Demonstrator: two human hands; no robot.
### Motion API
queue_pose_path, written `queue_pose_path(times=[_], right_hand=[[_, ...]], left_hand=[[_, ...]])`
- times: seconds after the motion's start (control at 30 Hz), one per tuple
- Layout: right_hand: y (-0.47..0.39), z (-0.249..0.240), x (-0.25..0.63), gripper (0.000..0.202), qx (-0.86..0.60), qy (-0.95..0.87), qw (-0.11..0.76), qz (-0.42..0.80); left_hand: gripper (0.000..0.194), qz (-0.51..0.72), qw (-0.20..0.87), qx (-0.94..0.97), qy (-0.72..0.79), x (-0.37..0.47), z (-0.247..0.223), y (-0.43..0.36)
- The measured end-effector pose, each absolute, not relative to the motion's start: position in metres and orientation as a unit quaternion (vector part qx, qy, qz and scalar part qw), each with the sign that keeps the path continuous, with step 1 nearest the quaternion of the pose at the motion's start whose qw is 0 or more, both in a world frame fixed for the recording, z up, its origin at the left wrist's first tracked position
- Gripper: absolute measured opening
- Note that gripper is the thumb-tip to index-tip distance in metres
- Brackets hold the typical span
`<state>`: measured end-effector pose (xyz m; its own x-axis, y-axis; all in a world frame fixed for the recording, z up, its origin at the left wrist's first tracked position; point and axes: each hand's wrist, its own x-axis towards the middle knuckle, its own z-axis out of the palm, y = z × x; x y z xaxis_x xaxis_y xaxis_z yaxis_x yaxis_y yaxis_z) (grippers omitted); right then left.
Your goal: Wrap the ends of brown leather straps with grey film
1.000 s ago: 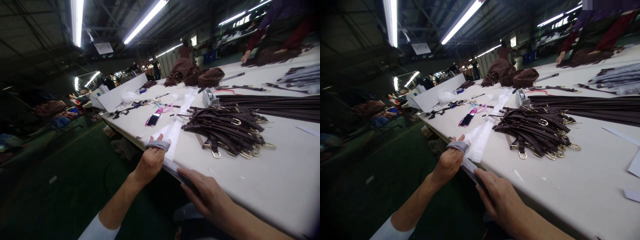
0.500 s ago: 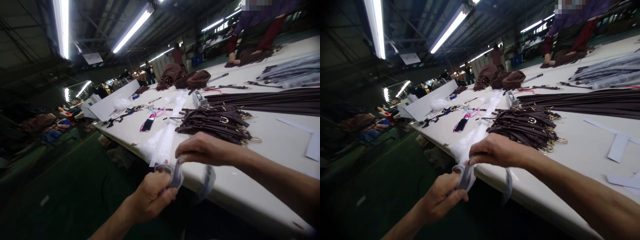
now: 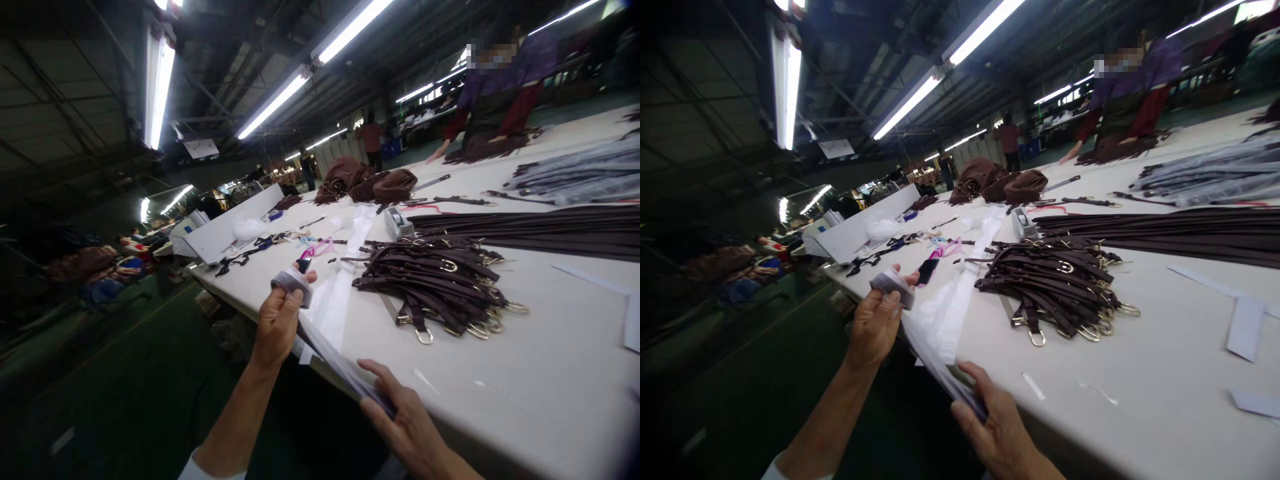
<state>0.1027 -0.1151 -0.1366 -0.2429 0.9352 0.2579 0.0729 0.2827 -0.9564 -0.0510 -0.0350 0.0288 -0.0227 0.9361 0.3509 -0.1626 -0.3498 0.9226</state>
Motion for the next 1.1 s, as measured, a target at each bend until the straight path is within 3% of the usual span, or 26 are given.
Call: queue_pose_path(times=[0.13,0.23,0.5,0.6,0.73,0.83,0.97,1.1], right_hand=[[-0.097,-0.133,0.127,0.032,-0.377,-0.742,0.431,0.349],[-0.081,-0.131,0.136,0.037,-0.383,-0.746,0.424,0.343],[-0.070,-0.116,0.155,0.041,-0.315,-0.637,0.322,0.625],[-0.067,-0.106,0.160,0.041,-0.303,-0.643,0.329,0.622],[-0.069,-0.066,0.171,0.042,-0.297,-0.615,0.304,0.664],[-0.063,-0.019,0.183,0.037,-0.258,-0.652,0.287,0.653],[-0.025,0.018,0.187,0.036,-0.266,-0.737,0.243,0.571],[0.000,-0.014,0.157,0.035,-0.158,-0.784,0.141,0.583]], left_hand=[[0.024,0.655,0.509,0.443,0.338,-0.060,0.041,-0.044],[0.030,0.689,0.558,0.349,0.304,-0.065,0.059,-0.052],[0.028,0.686,0.488,0.442,0.309,-0.067,0.042,-0.050],[0.026,0.632,0.354,0.597,0.344,-0.063,0.038,-0.054],[0.028,0.352,0.047,0.847,0.396,-0.062,0.019,-0.053],[0.027,0.200,-0.033,0.917,0.344,-0.061,0.005,-0.057],[0.029,0.188,0.090,0.921,0.329,-0.052,0.013,-0.085],[0.035,0.170,0.465,0.752,0.436,-0.047,0.036,-0.105]])
